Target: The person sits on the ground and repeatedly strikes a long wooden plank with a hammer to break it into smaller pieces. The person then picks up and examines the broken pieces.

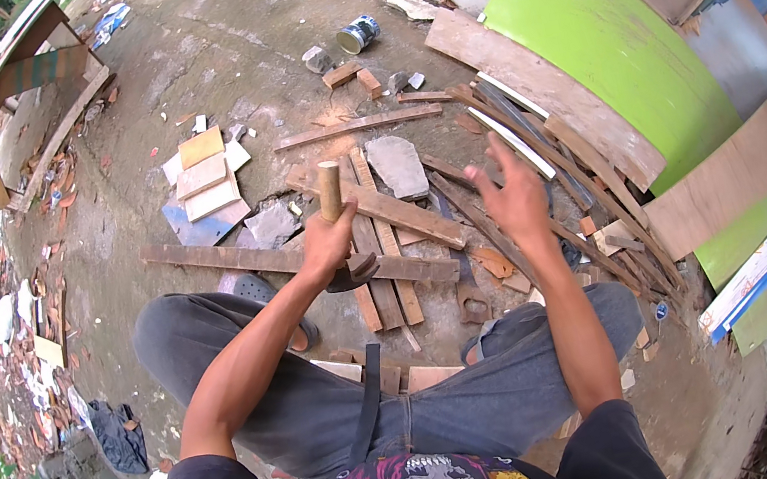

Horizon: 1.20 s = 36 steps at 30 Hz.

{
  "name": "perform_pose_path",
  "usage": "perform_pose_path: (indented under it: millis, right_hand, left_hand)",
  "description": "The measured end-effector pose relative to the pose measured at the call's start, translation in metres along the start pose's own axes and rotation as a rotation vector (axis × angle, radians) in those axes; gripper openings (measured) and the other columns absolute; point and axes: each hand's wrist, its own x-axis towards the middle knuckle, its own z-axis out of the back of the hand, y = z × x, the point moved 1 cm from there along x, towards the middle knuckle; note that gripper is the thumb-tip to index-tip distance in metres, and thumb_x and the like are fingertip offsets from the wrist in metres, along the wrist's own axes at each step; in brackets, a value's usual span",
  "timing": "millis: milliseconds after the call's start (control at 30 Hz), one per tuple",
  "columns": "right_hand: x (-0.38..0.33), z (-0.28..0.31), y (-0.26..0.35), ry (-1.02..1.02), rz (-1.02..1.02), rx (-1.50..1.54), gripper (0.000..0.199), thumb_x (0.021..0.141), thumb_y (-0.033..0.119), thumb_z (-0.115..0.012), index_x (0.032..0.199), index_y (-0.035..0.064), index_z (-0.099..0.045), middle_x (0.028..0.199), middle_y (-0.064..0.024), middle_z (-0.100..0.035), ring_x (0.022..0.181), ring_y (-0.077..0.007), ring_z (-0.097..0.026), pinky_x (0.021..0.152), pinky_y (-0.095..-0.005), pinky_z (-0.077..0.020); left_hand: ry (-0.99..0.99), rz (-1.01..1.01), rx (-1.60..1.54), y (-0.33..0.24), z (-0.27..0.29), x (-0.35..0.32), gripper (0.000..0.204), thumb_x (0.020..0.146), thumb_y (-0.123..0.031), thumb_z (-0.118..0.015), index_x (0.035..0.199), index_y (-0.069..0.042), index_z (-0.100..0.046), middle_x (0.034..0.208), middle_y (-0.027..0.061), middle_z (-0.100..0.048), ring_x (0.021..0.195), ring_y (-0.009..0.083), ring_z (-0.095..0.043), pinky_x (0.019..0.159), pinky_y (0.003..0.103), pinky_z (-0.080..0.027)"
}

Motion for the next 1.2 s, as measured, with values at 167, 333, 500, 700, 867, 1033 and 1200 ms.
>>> perform_pose_path:
  millis: [167,333,500,700,867,1033,1200]
  right_hand:
    - [-0.009,-0.019,-0.008,0.379,-0.204,0.58,0.065,0.096,0.055,-0.055,0.136,0.0037,-0.053,0.105,-0.0128,-0.069,0.09,-0.0166,-0.066,0.071,-0.03,-0.0557]
    - [-0.047,-0.078,0.022,1.116,-0.291,0.34,0.069,0.094,0.06,-0.055,0.131,0.0023,-0.056,0.096,-0.0106,-0.068,0.078,-0.0168,-0.067,0.06,-0.0277,-0.0545]
    - [-0.073,-0.122,0.006,1.394,-0.307,0.255,0.058,0.088,0.053,-0.068,0.11,-0.0006,-0.066,0.085,-0.0106,-0.067,0.064,-0.0162,-0.064,0.049,-0.0296,-0.0477]
    - [-0.097,-0.142,-0.014,1.111,-0.062,-0.145,0.031,0.078,0.021,-0.07,0.088,-0.0078,-0.068,0.078,-0.0205,-0.07,0.072,-0.0307,-0.071,0.061,-0.0407,-0.0544]
    - [-0.08,-0.07,-0.029,0.955,0.024,-0.529,0.027,0.078,0.019,-0.069,0.095,-0.0027,-0.068,0.083,-0.0217,-0.07,0.08,-0.0376,-0.07,0.071,-0.0478,-0.0559]
    - [-0.079,-0.013,-0.064,0.85,-0.042,-0.611,0.029,0.078,0.023,-0.074,0.093,-0.001,-0.067,0.08,-0.0206,-0.07,0.079,-0.0374,-0.07,0.071,-0.0471,-0.0557]
    - [-0.084,-0.017,-0.096,0.886,-0.2,-0.585,0.043,0.075,0.042,-0.08,0.084,0.0016,-0.069,0.081,-0.0206,-0.07,0.078,-0.0374,-0.07,0.071,-0.046,-0.0553]
  left_hand:
    - [0.182,-0.296,0.471,0.022,-0.024,-0.023,0.038,0.088,-0.039,-0.067,0.097,-0.002,-0.065,0.074,0.018,-0.067,0.07,0.0324,-0.067,0.066,0.044,-0.053]
    - [0.476,-0.448,0.856,0.063,-0.039,-0.036,0.036,0.083,-0.027,-0.064,0.109,-0.002,-0.059,0.086,0.0255,-0.069,0.081,0.0444,-0.067,0.073,0.052,-0.054]
    - [0.638,-0.452,1.085,0.093,-0.044,-0.038,0.045,0.086,-0.029,-0.062,0.116,0.001,-0.049,0.083,0.024,-0.069,0.077,0.0415,-0.069,0.068,0.051,-0.056]
    - [0.904,-0.621,1.184,0.102,-0.048,-0.016,0.08,0.074,-0.036,-0.079,0.135,-0.004,-0.038,0.129,0.0212,-0.056,0.126,0.0357,-0.051,0.099,0.047,-0.044]
    - [0.652,-0.246,1.212,0.132,-0.002,0.05,0.085,0.075,-0.04,-0.078,0.141,-0.004,-0.038,0.141,0.0203,-0.045,0.131,0.0391,-0.045,0.107,0.048,-0.04]
    - [0.51,-0.283,1.394,0.154,-0.008,0.093,0.081,0.076,-0.047,-0.077,0.138,-0.007,-0.043,0.145,0.0161,-0.042,0.135,0.0355,-0.04,0.109,0.049,-0.038]
    - [0.538,-0.556,1.254,0.183,-0.07,0.096,0.074,0.08,-0.05,-0.071,0.14,-0.014,-0.046,0.145,0.0122,-0.045,0.137,0.0304,-0.039,0.112,0.048,-0.032]
